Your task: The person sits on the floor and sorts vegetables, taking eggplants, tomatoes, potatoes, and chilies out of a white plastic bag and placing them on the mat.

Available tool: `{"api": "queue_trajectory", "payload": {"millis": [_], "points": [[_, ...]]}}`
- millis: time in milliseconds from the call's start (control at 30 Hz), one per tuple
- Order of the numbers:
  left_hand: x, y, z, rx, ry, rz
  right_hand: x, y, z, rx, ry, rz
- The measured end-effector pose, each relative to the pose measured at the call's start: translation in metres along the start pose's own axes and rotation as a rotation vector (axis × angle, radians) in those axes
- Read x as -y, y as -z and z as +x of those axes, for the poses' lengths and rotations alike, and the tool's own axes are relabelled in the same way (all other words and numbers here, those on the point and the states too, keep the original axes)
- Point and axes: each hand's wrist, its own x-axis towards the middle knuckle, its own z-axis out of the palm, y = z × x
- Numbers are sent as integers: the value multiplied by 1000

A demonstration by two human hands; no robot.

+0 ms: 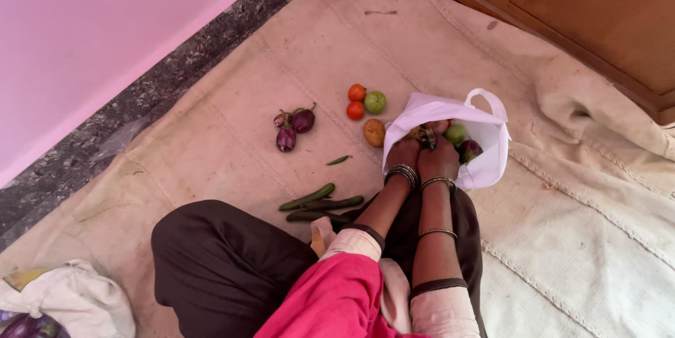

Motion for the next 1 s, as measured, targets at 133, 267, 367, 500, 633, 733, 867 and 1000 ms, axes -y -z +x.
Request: {"api": "queue_trajectory", "payload": {"millis": [133, 267, 367, 500, 633, 733, 867, 1000], "points": [[-11, 30, -27, -130, -85, -25, -25, -18, 14, -118, 142, 223], [-16, 89, -63, -233, -181, -405, -37, -35, 15, -77, 366, 636], [2, 121, -77, -214, -135, -736, -22, -36, -18, 204, 21, 1106], [52, 189, -120, -36, 11, -1252, 10, -26, -67, 327, -52, 1345], [87, 247, -176, 21, 148, -1449, 47, -20, -125, 449, -39, 1289], [98, 257, -189, -30, 156, -1450, 69, -6, -172, 386, 199, 1144], [105, 243, -188, -55, 55, -1578, 93, 22, -208, -37, 964, 542], [101, 241, -193, 14, -8, -1530, 106, 30, -205, -68, 968, 449]]}}
